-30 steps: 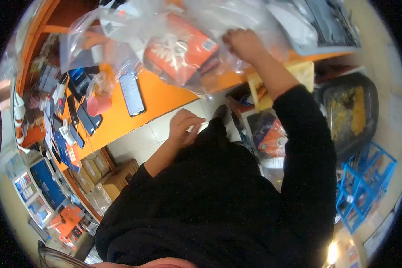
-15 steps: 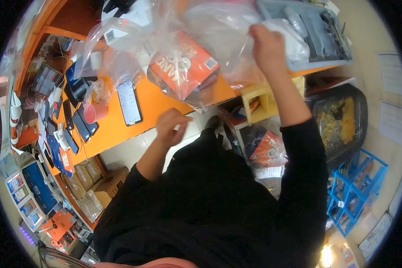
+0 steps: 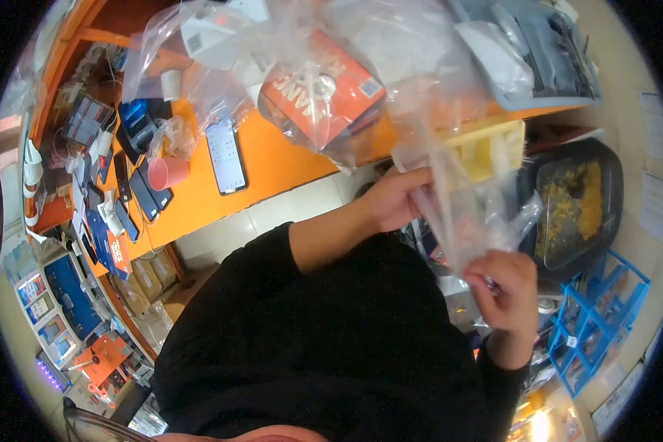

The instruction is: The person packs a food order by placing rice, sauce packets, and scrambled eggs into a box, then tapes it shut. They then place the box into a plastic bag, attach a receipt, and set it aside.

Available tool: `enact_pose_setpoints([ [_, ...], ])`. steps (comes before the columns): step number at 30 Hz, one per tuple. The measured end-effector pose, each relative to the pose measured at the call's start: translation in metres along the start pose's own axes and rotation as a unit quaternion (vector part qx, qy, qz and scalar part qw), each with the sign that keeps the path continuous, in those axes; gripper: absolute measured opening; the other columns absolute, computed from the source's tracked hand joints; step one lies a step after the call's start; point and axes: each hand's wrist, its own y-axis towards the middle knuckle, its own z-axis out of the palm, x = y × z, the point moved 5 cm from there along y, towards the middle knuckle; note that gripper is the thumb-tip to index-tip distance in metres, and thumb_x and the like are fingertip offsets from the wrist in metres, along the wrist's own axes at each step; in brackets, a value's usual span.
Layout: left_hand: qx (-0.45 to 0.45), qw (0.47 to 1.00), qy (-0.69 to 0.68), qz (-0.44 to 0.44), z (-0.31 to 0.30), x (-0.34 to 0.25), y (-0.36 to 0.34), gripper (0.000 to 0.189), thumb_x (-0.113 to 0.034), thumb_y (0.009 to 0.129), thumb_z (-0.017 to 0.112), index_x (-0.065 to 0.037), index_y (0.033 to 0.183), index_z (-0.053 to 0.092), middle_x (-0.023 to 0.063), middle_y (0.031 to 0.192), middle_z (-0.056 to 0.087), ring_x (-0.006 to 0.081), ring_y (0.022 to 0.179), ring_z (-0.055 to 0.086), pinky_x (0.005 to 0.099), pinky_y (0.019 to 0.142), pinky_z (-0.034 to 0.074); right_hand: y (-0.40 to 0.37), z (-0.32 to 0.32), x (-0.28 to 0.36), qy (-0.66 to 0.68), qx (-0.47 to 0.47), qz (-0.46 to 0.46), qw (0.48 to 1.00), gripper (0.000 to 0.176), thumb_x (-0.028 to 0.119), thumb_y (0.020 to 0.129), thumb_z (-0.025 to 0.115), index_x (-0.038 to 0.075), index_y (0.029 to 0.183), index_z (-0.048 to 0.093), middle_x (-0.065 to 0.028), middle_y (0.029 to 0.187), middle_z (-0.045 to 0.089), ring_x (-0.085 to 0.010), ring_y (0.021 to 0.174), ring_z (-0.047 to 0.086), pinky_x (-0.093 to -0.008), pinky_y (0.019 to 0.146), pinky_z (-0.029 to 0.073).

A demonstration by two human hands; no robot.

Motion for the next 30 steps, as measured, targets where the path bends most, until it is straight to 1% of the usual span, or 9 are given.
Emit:
enact_pose_setpoints([
  [3, 0.037, 0.997, -0.053, -0.042, -0.011, 0.01, -0.006, 0.063, -0.054, 0.09, 0.046, -0.005, 0.13, 0.045, 0.013, 0.122, 0.056, 0.03, 0.1, 0.06, 0.0534, 0.092, 0.044, -0.047, -0.029, -0.024, -0.101, -0.143, 0.048, 0.983, 0.027, 0.024, 0.067, 0.077, 0.005, 0.066, 0.057, -0.0073, 0.059, 0.052, -0.0212, 0.052, 0.051, -0.03, 0.05, 0.035],
  [5, 0.146, 0.934, -0.308, -0.103, 0.003, 0.005, -0.021, 0.069, -0.056, 0.088, 0.048, -0.003, 0.131, 0.043, 0.0159, 0.122, 0.055, 0.0306, 0.095, 0.062, 0.0546, 0.086, 0.047, -0.078, -0.048, -0.039, -0.17, -0.192, 0.032, 0.966, 0.036, 0.032, 0.065, 0.079, 0.005, 0.063, 0.055, -0.0054, 0.057, 0.046, -0.0207, 0.052, 0.044, -0.0312, 0.049, 0.03],
  [9, 0.386, 0.857, -0.271, -0.21, 0.031, -0.002, -0.044, 0.084, -0.063, 0.081, 0.054, -0.002, 0.137, 0.038, 0.0156, 0.126, 0.054, 0.0286, 0.101, 0.059, 0.0451, 0.082, 0.05, -0.1, -0.061, -0.034, -0.246, -0.208, -0.003, 0.947, 0.037, 0.03, 0.066, 0.078, 0.004, 0.062, 0.052, -0.0057, 0.057, 0.042, -0.0217, 0.054, 0.042, -0.0316, 0.05, 0.028],
  [13, 0.293, 0.909, 0.283, -0.095, 0.03, 0.008, -0.04, 0.06, -0.034, 0.089, 0.061, 0.0, 0.134, 0.042, 0.0107, 0.125, 0.056, 0.0148, 0.1, 0.057, 0.0257, 0.076, 0.048, -0.097, -0.065, -0.027, -0.276, -0.146, 0.011, 0.95, 0.031, 0.024, 0.067, 0.077, 0.003, 0.064, 0.053, -0.0077, 0.061, 0.044, -0.0242, 0.056, 0.043, -0.0326, 0.053, 0.031],
  [20, 0.025, 0.999, 0.042, -0.009, 0.016, -0.002, -0.038, 0.044, -0.009, 0.091, 0.056, -0.002, 0.133, 0.044, 0.0065, 0.113, 0.059, 0.0128, 0.099, 0.057, 0.0263, 0.083, 0.049, -0.031, -0.041, 0.017, -0.478, -0.3, -0.005, 0.826, 0.019, 0.005, 0.073, 0.071, 0.001, 0.09, 0.064, -0.0109, 0.087, 0.061, -0.0267, 0.086, 0.058, -0.0318, 0.081, 0.044],
  [22, -0.033, 0.993, 0.105, 0.039, 0.011, -0.004, -0.038, 0.047, -0.007, 0.09, 0.058, -0.003, 0.134, 0.042, 0.0063, 0.111, 0.059, 0.0131, 0.1, 0.056, 0.0282, 0.084, 0.05, -0.038, -0.016, -0.003, -0.209, -0.244, 0.042, 0.946, 0.032, 0.0, 0.069, 0.072, 0.002, 0.099, 0.063, -0.0114, 0.096, 0.064, -0.0242, 0.093, 0.061, -0.0307, 0.085, 0.045],
  [26, 0.036, 0.977, 0.172, 0.119, 0.043, -0.001, -0.053, 0.038, -0.012, 0.078, 0.074, -0.001, 0.109, 0.056, 0.0014, 0.09, 0.059, 0.0104, 0.086, 0.057, 0.0254, 0.077, 0.049, -0.014, 0.076, -0.012, 0.049, -0.199, 0.222, 0.953, 0.04, 0.015, 0.052, 0.085, 0.002, 0.08, 0.06, -0.0054, 0.073, 0.061, -0.0165, 0.067, 0.058, -0.0309, 0.057, 0.045],
  [28, -0.001, 0.959, 0.285, -0.01, 0.071, -0.021, -0.08, 0.028, -0.018, 0.08, 0.073, -0.002, 0.097, 0.058, 0.0014, 0.082, 0.056, 0.0095, 0.076, 0.052, 0.0262, 0.068, 0.046, -0.007, 0.077, -0.003, 0.037, -0.176, 0.198, 0.964, 0.034, 0.012, 0.054, 0.082, 0.003, 0.071, 0.055, -0.0076, 0.064, 0.056, -0.0158, 0.06, 0.055, -0.0324, 0.052, 0.042],
  [30, -0.01, 0.892, 0.451, 0.035, 0.05, -0.012, -0.07, 0.019, -0.017, 0.079, 0.07, -0.004, 0.085, 0.058, 0.0022, 0.075, 0.054, 0.0093, 0.07, 0.049, 0.0283, 0.062, 0.042, -0.012, 0.076, -0.001, -0.001, -0.187, 0.153, 0.97, 0.029, 0.007, 0.056, 0.076, 0.003, 0.064, 0.049, -0.0101, 0.058, 0.051, -0.0169, 0.055, 0.052, -0.033, 0.05, 0.041],
])
